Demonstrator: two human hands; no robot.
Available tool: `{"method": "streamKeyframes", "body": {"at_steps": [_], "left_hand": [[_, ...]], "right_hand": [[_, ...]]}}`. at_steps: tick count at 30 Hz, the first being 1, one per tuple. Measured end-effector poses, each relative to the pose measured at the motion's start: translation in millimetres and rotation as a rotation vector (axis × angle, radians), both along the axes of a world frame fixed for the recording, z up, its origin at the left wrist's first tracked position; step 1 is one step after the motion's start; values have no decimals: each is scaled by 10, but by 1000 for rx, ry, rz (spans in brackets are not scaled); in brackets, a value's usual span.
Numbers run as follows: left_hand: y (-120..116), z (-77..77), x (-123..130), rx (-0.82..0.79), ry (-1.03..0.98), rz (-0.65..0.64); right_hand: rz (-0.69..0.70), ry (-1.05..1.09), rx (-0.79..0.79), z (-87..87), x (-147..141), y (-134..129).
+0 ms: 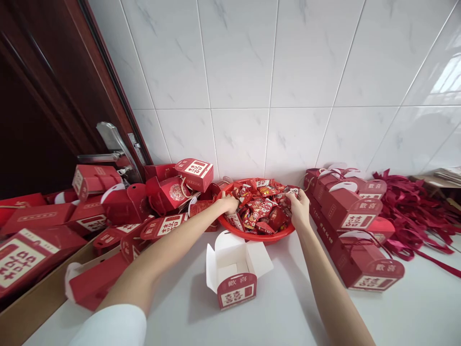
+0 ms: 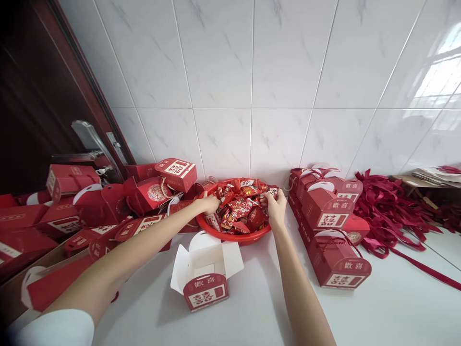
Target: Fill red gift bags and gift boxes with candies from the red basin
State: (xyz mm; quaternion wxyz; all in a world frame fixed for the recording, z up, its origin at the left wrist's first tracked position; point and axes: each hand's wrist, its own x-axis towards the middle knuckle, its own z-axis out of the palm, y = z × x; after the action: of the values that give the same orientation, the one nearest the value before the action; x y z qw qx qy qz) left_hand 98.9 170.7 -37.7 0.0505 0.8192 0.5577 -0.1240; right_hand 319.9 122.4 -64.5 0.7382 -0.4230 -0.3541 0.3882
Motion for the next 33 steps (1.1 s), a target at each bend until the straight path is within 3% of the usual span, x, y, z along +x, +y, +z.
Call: {"method": "streamKeyframes", "body": {"at_steps": [10, 22, 28, 33], "left_hand": [[-116, 313, -77, 10, 4, -38], [-89, 196, 32, -82, 40, 73], [-83, 106, -32, -26, -108, 88], [-56, 191, -208, 11, -339, 69]], "right_hand": [[9, 10, -24, 39, -8, -23], [22, 5, -18, 25, 7, -32], [34, 18, -22, 22, 7, -22], [30, 5, -29, 18, 8, -16]]}}
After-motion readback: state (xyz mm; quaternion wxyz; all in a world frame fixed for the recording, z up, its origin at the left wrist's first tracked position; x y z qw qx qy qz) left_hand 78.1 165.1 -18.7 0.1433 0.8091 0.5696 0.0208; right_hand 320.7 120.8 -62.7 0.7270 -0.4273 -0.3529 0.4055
